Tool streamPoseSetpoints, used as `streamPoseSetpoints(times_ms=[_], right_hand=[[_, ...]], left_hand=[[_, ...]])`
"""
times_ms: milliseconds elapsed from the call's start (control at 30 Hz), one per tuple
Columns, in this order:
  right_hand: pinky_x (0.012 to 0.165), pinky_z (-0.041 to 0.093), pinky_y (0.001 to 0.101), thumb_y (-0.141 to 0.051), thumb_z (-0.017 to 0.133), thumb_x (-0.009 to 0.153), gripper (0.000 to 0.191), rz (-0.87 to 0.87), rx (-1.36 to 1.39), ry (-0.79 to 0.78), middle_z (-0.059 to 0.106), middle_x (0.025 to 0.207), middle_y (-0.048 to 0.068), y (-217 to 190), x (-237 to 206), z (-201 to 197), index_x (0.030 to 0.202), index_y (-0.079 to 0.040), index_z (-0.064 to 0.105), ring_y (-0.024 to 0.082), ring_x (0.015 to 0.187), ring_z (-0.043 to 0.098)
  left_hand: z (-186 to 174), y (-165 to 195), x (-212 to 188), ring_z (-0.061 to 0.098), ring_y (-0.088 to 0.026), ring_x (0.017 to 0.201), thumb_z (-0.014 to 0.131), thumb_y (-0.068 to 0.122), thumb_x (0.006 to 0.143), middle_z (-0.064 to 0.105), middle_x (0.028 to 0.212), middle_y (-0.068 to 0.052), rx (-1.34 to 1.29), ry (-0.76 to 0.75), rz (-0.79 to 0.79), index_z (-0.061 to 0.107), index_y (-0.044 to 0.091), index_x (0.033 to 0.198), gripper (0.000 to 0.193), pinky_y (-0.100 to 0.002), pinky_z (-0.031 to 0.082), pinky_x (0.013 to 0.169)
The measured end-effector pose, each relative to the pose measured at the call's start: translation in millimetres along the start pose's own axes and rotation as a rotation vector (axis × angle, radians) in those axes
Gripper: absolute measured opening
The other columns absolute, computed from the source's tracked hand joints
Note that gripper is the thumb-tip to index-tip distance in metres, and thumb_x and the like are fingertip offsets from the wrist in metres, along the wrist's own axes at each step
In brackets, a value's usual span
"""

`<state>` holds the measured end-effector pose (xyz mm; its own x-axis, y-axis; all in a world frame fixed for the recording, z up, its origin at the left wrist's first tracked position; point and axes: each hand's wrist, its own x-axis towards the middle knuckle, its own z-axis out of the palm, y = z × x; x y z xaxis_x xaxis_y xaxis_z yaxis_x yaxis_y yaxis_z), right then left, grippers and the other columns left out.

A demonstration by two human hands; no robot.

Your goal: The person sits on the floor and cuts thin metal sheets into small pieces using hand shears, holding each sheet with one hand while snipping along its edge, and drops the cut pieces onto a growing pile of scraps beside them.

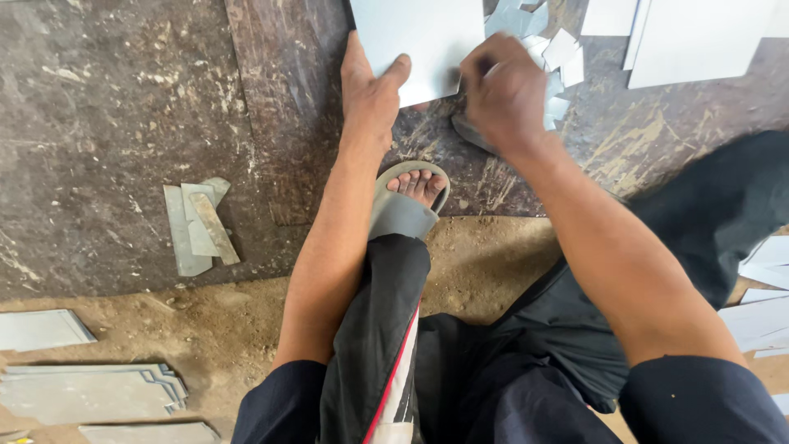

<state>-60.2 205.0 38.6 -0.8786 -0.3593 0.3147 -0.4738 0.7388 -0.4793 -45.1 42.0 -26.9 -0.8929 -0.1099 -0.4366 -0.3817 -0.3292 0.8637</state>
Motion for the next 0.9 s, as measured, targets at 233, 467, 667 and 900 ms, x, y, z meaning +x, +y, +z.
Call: streamPoseSetpoints(times_ms=[233, 467, 667, 900], right_hand=[[0.058, 0.053, 0.0331, 0.001, 0.079, 0.100, 0.016, 0.169, 0.176, -0.073, 0.072, 0.089, 0.009, 7, -1, -11, 0.091, -0.003, 0.066, 0.016, 0.073, 0.069], [0.059, 0.057, 0.0257, 0.007, 0.074, 0.100, 0.013, 0.216, 0.271, -0.085, 0.073, 0.093, 0.009, 10, -6, -12, 0.098, -0.003, 0.067, 0.014, 0.078, 0.072], [0.061, 0.056, 0.0248, 0.009, 0.074, 0.095, 0.021, -0.057, 0.107, -0.087, 0.071, 0.095, 0.011, -1, -17, -8, 0.085, -0.005, 0.064, 0.019, 0.081, 0.071], [0.065, 0.062, 0.0306, 0.005, 0.074, 0.103, 0.012, 0.319, 0.348, 0.006, 0.071, 0.090, 0.008, 30, -33, 9, 0.094, 0.002, 0.068, 0.016, 0.078, 0.073]], left_hand=[[0, 4, -4, 0.075, -0.027, 0.080, 0.061, -0.002, 0.096, 0.068, 0.108, -0.020, -0.018, -0.021, 0.031, 0.047, 0.000, 0.122, 0.029, -0.035, 0.064, 0.049], [-2, 0, -4, 0.077, -0.026, 0.080, 0.060, 0.000, 0.097, 0.070, 0.106, -0.018, -0.017, -0.028, 0.009, 0.048, 0.000, 0.122, 0.028, -0.035, 0.065, 0.050], [-4, -2, -3, 0.077, -0.026, 0.084, 0.060, -0.001, 0.097, 0.070, 0.108, -0.019, -0.064, -0.046, 0.020, 0.048, 0.000, 0.123, 0.029, -0.037, 0.067, 0.055], [-9, -8, -3, 0.077, -0.027, 0.081, 0.059, 0.000, 0.098, 0.071, 0.107, -0.020, -0.020, -0.058, 0.014, 0.047, 0.000, 0.127, 0.031, -0.037, 0.066, 0.053]])
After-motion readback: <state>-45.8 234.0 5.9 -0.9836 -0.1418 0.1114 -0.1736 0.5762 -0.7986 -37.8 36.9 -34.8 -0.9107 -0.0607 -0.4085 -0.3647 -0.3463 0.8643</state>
